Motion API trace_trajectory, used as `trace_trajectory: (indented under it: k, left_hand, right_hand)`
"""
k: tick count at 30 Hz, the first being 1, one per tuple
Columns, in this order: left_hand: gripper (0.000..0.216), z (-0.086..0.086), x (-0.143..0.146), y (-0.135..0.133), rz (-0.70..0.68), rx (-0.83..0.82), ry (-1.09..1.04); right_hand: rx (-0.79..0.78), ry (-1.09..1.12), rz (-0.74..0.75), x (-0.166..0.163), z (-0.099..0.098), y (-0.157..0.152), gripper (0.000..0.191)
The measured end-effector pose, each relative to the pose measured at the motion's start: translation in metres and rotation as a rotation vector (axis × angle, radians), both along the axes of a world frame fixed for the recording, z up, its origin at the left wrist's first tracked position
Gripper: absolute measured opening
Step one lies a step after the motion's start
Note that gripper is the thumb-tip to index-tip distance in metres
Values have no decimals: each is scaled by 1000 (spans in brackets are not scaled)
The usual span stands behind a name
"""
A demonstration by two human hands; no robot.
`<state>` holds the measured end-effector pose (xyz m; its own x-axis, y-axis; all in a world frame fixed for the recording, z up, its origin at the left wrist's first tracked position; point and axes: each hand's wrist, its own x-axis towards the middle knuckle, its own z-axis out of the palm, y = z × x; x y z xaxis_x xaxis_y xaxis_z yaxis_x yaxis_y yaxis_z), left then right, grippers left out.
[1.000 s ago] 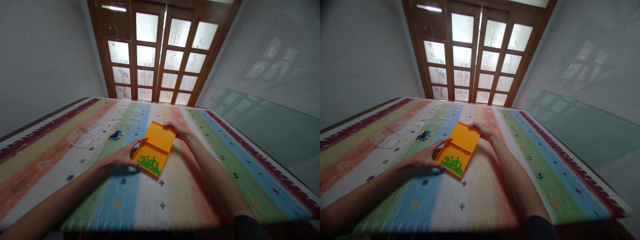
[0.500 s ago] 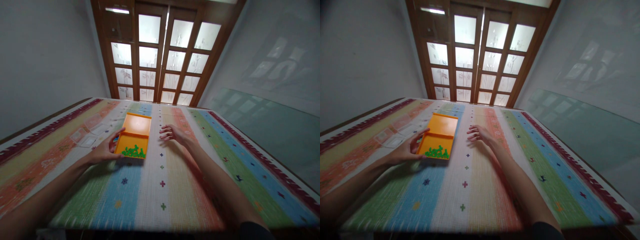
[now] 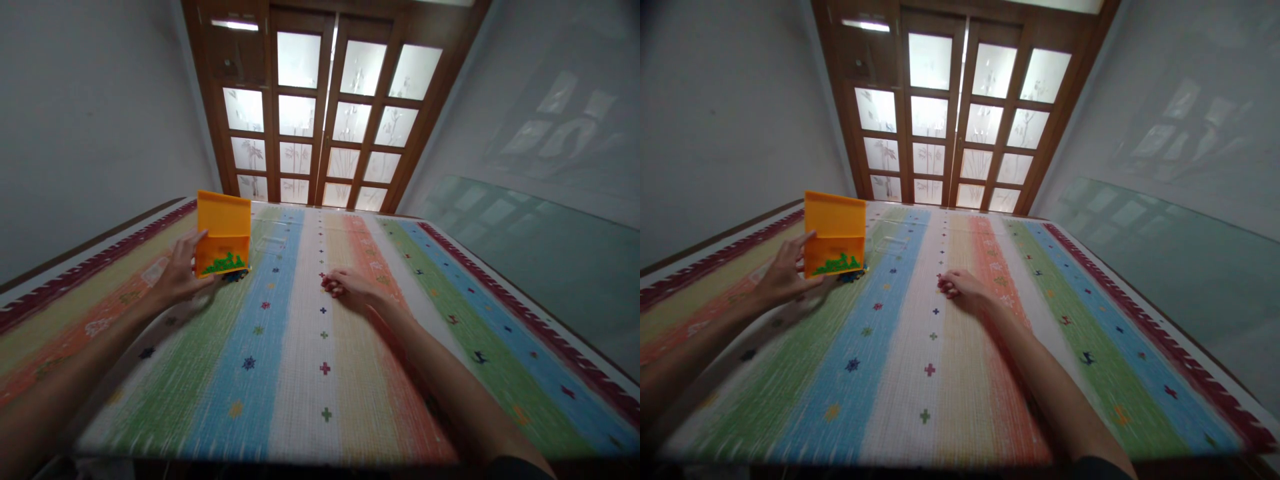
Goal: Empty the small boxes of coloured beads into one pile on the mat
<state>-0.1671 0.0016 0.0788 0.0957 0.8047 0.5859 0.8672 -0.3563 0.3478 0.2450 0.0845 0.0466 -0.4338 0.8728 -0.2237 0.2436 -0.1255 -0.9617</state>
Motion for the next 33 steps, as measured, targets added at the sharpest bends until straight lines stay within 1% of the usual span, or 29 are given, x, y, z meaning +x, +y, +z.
trace_trajectory:
  k: [6,10,14,18,24,27,30,33]
  left_hand:
    - [79,-1,-4,11,-15,14,151]
    - [73,-5,-8,17,-44,71,222]
    - [68,-5,-10,19,-77,93,297]
    - [62,-6,-12,20,-98,100,327]
    - [55,-10,-13,21,-71,57,344]
    - [49,-11,-15,21,-88,64,361]
    - [46,-11,-17,20,-70,60,388]
    - [45,-10,-18,17,-77,92,425]
  right_hand:
    - [-45,61,-5,1,-3,0,18]
    - [-68,88,-10,1,-4,0,17]
    - [-79,92,-14,1,-4,1,17]
    - [-82,90,-13,1,-5,3,16]
    - [-83,75,-12,0,-8,6,17]
    - [-78,74,-10,1,-8,6,17]
    - [-67,69,-12,1,-8,5,16]
    - [-62,63,-19,1,-9,5,15]
